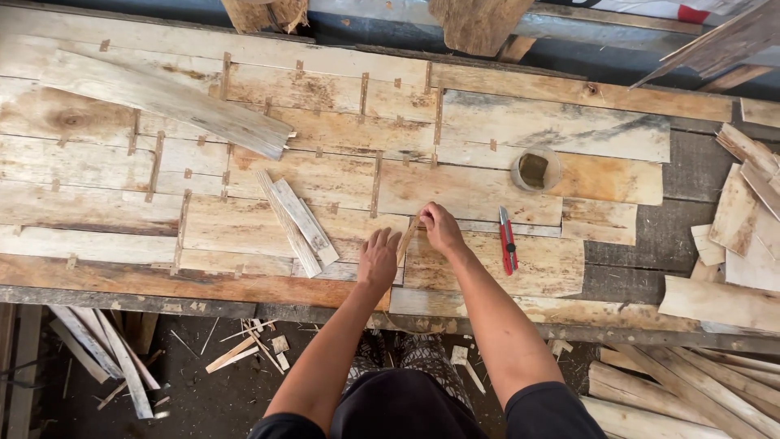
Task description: The recorder is placing, aligning, and trimming thin wooden strips on a base panel, using a utility knife and adhesive to create or repair a wooden surface.
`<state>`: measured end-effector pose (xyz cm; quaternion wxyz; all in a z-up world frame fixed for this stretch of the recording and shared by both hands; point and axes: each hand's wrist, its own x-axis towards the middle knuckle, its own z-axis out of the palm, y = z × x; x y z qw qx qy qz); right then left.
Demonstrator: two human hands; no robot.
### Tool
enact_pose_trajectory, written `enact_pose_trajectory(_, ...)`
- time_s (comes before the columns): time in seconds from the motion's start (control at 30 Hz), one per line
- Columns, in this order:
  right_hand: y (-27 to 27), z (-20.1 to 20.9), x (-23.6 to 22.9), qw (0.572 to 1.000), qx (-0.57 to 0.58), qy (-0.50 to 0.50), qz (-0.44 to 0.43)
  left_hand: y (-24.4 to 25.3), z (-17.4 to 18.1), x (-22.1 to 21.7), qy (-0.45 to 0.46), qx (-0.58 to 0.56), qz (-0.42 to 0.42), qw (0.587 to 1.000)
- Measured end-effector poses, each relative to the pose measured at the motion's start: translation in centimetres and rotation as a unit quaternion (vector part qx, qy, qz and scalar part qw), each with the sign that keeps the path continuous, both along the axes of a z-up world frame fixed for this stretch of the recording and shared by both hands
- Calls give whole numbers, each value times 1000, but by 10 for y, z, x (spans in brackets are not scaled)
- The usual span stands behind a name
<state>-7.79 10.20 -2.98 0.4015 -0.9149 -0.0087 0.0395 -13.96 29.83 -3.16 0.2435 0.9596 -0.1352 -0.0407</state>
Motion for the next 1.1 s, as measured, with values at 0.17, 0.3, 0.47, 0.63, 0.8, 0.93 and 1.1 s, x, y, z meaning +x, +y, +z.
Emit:
enact_pose_trajectory(0.17,-3,10,7,999,-7,50,17,-12,23,12,65,-53,41,996)
enact_pose_trajectory(0.3,-1,13,16,996,-39,73,36,-12,-3,8,110,-111,83,984)
enact_pose_trajectory(0.47,-2,20,24,990,-60,118,53,-10,0,11,72,-112,63,989)
enact_pose_trajectory(0.63,-7,16,24,988,-62,119,72,-5,-1,11,91,-98,55,990)
enact_pose_trajectory(0.8,-20,3,23,987,-20,124,101,0,2,14,108,-107,37,988)
enact_pose_trajectory(0.93,-19,13,20,981,15,179,69,1,15,15,138,-108,38,984)
enact_pose_trajectory(1.1,-25,-1,21,982,90,152,63,1,13,12,144,-95,23,985)
